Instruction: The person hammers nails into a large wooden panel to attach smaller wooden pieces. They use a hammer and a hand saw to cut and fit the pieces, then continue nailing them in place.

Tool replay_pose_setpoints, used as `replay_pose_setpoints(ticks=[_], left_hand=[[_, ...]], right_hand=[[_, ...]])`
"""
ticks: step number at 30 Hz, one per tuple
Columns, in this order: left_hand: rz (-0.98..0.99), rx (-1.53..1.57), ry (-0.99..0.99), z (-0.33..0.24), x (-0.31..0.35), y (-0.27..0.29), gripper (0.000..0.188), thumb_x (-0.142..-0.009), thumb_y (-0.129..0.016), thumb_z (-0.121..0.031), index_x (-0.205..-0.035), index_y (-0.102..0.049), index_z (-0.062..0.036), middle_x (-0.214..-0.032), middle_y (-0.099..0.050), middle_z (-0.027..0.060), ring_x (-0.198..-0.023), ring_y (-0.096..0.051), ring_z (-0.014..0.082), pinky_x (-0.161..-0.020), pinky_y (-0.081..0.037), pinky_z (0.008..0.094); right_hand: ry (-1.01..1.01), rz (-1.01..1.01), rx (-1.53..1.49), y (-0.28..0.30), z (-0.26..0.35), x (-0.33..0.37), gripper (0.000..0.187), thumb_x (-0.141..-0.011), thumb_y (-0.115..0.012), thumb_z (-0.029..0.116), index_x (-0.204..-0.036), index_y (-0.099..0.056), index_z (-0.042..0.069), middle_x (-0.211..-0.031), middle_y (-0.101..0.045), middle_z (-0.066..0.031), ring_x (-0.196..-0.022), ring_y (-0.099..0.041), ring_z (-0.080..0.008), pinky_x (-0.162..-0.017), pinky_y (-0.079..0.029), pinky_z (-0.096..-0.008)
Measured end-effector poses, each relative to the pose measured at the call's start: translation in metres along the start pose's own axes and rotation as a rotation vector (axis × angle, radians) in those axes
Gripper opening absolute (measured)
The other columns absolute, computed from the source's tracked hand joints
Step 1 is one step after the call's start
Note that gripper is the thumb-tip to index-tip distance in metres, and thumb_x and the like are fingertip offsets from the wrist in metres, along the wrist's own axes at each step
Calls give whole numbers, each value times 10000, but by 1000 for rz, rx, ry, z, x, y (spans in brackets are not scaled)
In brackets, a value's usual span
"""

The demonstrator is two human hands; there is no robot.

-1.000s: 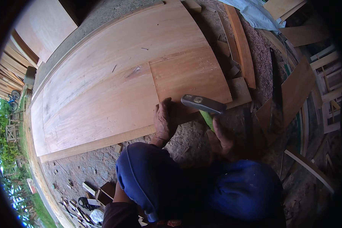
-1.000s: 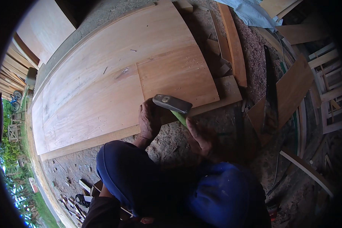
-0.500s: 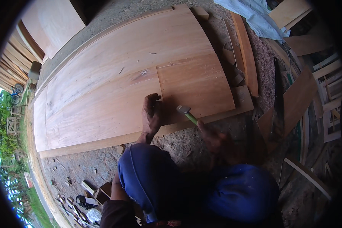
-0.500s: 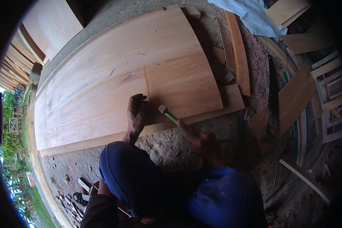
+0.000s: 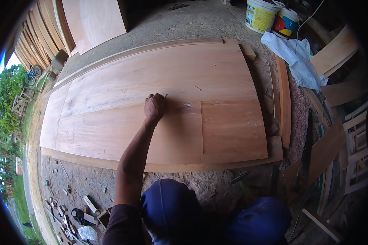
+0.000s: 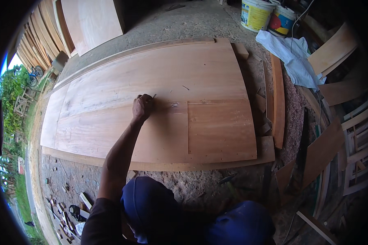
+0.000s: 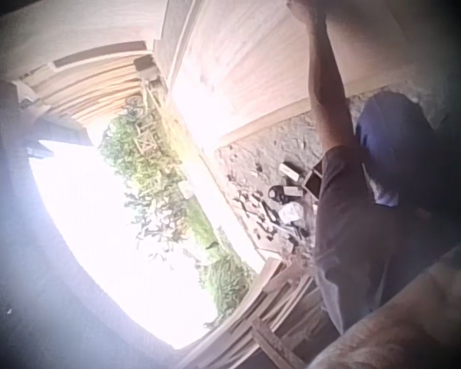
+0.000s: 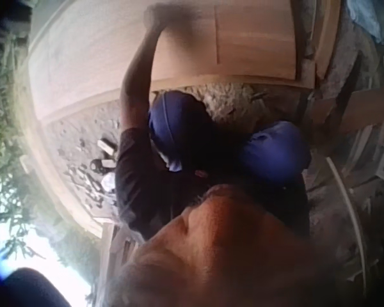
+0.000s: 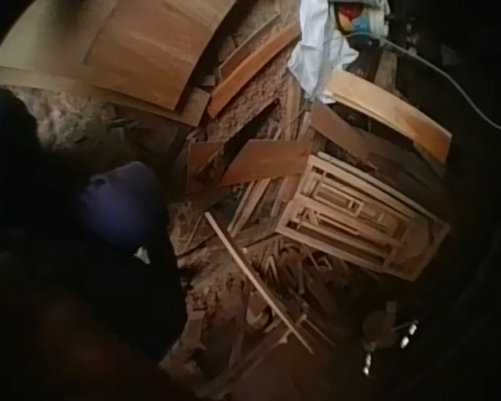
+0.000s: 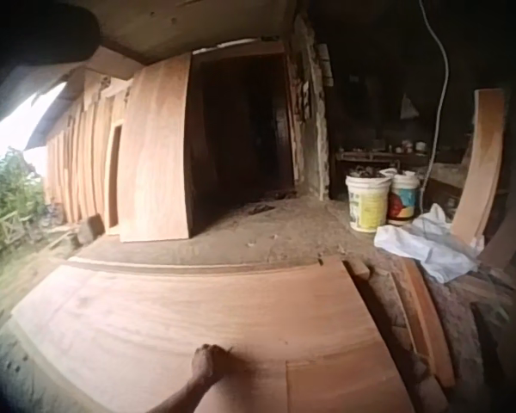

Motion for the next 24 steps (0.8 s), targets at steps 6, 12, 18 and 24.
replay_pose_setpoints(ticks=[6, 12, 18, 24], left_hand=[[-56, -142, -135, -6, -6, -7, 147, -932, -527, -123, -1002, -594, -12, -914, -663, 205, -978, -613, 407, -841, -486, 500], [-103, 482, -175, -37, 93, 13, 117, -963, -492, -8, -1068, -543, -18, -895, -622, 254, -853, -624, 464, -738, -496, 521], [24, 784, 251, 22, 210, 58, 168, -1019, -515, -41, -1130, -642, -50, -968, -661, 124, -896, -659, 245, -805, -525, 377], [137, 1226, 587, 20, 252, 80, 218, -1064, -555, -326, -1142, -569, -123, -996, -585, -19, -877, -533, 93, -726, -464, 274]], right_hand=[[99, 73, 86, 22, -3, -41, 383, -914, -662, 51, -1297, -647, 31, -966, -686, -185, -844, -696, -351, -719, -555, -408], [382, -114, -23, 24, 69, -248, 234, -912, -657, 53, -1141, -701, 25, -930, -672, -152, -836, -685, -327, -740, -560, -408], [331, -308, 143, -84, 66, -402, 184, -872, -672, 91, -1039, -694, 17, -886, -636, -168, -940, -630, -362, -810, -512, -461], [314, -252, 321, -68, -37, -461, 106, -883, -606, 34, -965, -576, -27, -912, -623, -213, -879, -618, -380, -790, -498, -465]])
Point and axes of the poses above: each hand's wrist, its own x-axis away from the middle knuckle, its own y-axis out of the back of the hand, z = x × y, the point moved 4 cm from there along -x, towards the middle knuckle
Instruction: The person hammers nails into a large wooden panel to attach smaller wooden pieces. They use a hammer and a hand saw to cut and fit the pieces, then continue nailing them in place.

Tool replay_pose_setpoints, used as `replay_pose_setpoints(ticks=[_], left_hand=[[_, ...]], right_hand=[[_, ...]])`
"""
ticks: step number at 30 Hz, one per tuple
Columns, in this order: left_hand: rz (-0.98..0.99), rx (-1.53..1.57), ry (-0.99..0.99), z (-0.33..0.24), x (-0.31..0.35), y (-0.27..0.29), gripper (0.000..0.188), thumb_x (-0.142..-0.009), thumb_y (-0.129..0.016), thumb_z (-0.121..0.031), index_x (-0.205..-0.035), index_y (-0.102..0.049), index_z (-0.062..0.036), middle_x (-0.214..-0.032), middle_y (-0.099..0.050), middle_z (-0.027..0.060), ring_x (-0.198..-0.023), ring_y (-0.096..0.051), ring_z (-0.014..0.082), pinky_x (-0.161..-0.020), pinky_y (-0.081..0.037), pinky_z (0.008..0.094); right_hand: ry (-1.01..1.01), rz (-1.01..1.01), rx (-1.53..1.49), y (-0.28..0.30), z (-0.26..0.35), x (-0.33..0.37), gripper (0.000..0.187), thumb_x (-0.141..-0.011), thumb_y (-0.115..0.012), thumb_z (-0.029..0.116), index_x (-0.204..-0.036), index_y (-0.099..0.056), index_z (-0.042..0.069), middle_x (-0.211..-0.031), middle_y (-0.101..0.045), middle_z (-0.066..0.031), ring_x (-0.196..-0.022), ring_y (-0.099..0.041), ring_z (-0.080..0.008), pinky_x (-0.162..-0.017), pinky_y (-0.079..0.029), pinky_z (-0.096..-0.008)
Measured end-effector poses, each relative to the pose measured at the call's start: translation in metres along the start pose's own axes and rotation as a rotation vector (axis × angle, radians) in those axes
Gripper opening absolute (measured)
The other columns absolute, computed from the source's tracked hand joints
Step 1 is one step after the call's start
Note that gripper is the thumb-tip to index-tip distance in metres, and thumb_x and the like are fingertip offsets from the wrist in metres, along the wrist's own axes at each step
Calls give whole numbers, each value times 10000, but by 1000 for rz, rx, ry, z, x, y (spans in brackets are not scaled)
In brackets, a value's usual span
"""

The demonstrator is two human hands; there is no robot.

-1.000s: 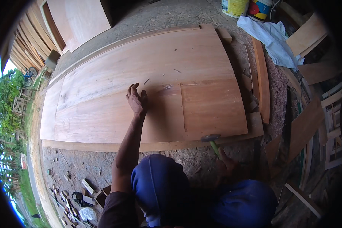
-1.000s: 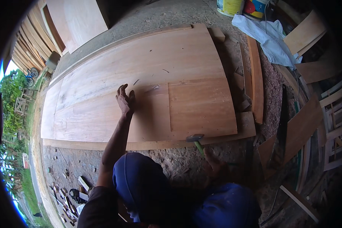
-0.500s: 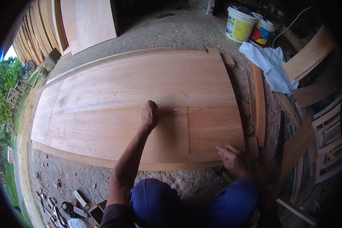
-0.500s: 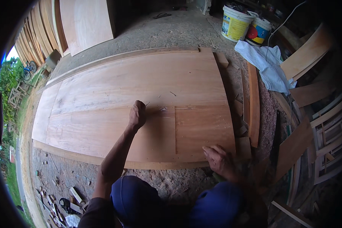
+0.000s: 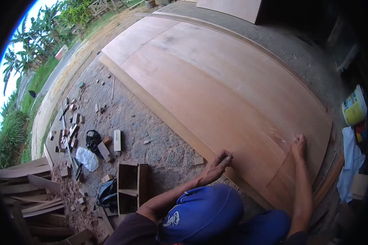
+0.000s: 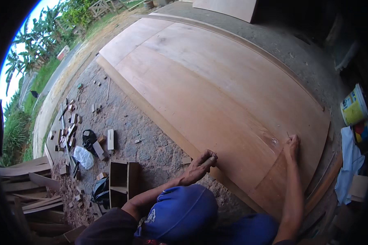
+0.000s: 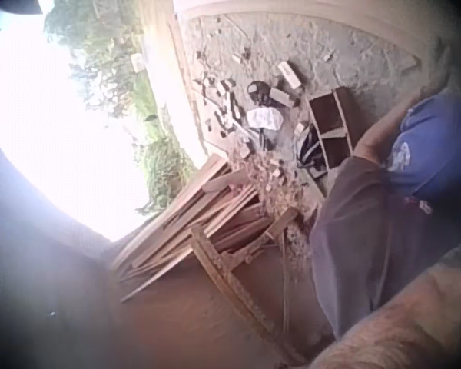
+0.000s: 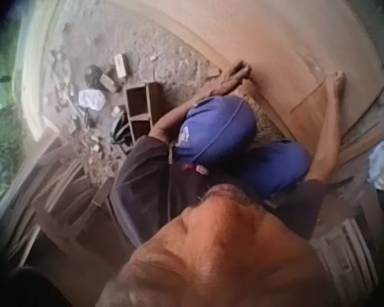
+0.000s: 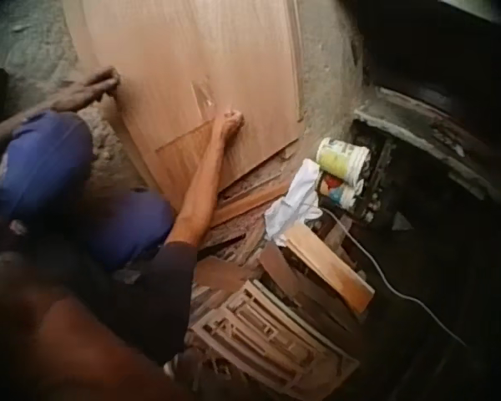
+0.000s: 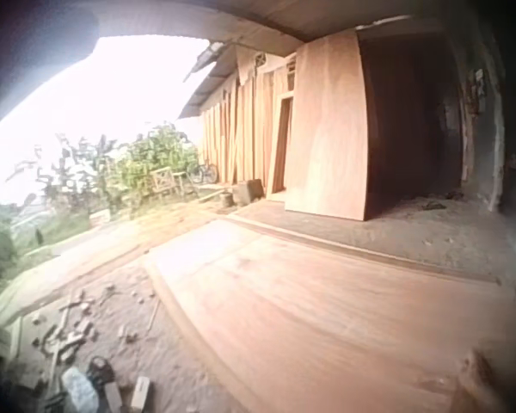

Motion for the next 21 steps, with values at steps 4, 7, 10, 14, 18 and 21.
replay_pose_setpoints(ticks=[4, 7, 10, 14, 18, 21], left_hand=[[-227, 42, -4, 39, 54, 59, 176, -1029, -608, -209, -1128, -598, -65, -978, -627, 16, -901, -604, 115, -776, -509, 288], [-393, -107, -33, 61, 109, 99, 161, -1011, -617, -153, -1117, -609, -32, -930, -644, 29, -849, -615, 117, -762, -522, 287], [-625, -182, 21, 52, 181, 150, 157, -1012, -607, -129, -1120, -608, -16, -913, -659, 36, -820, -626, 114, -741, -531, 281], [-966, -90, 174, 51, 263, 215, 202, -1016, -592, -121, -1177, -610, 1, -921, -670, 47, -750, -628, 112, -685, -536, 293], [-1064, -606, 413, 71, 314, 280, 426, -968, -628, -130, -1378, -562, -33, -1114, -687, 211, -1015, -680, 329, -913, -543, 422], [-1317, -894, 221, 40, 321, 289, 708, -961, -632, -208, -1579, -316, -71, -1472, -488, 217, -1249, -579, 287, -1070, -434, 344]], right_hand=[[118, 468, -329, -21, 178, 39, 102, -933, -580, 76, -986, -575, -11, -883, -628, -201, -796, -622, -343, -743, -496, -451], [288, 802, -466, 25, 340, 73, 115, -952, -577, 91, -1021, -599, 1, -875, -648, -193, -777, -645, -332, -722, -504, -441], [513, 971, -620, 30, 447, 116, 116, -944, -596, 98, -1015, -616, 9, -896, -662, -186, -832, -673, -353, -749, -526, -442], [698, 1080, -986, 19, 567, 175, 106, -933, -609, 122, -986, -629, 32, -913, -662, -167, -875, -671, -357, -788, -534, -447], [907, 1199, -1230, -21, 632, 229, 306, -952, -653, 179, -1228, -670, 48, -1055, -698, -198, -1007, -695, -332, -890, -553, -404], [806, 1216, -1104, -46, 632, 240, 762, -930, -726, 360, -1569, -386, 121, -1397, -569, -248, -1267, -591, -356, -1130, -434, -379]])
Point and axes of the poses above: each hand's wrist, its own x-axis away from the middle knuckle, its own y-axis out of the back of the hand, z = x × y, the point moved 4 cm from there along -x, towards the middle knuckle
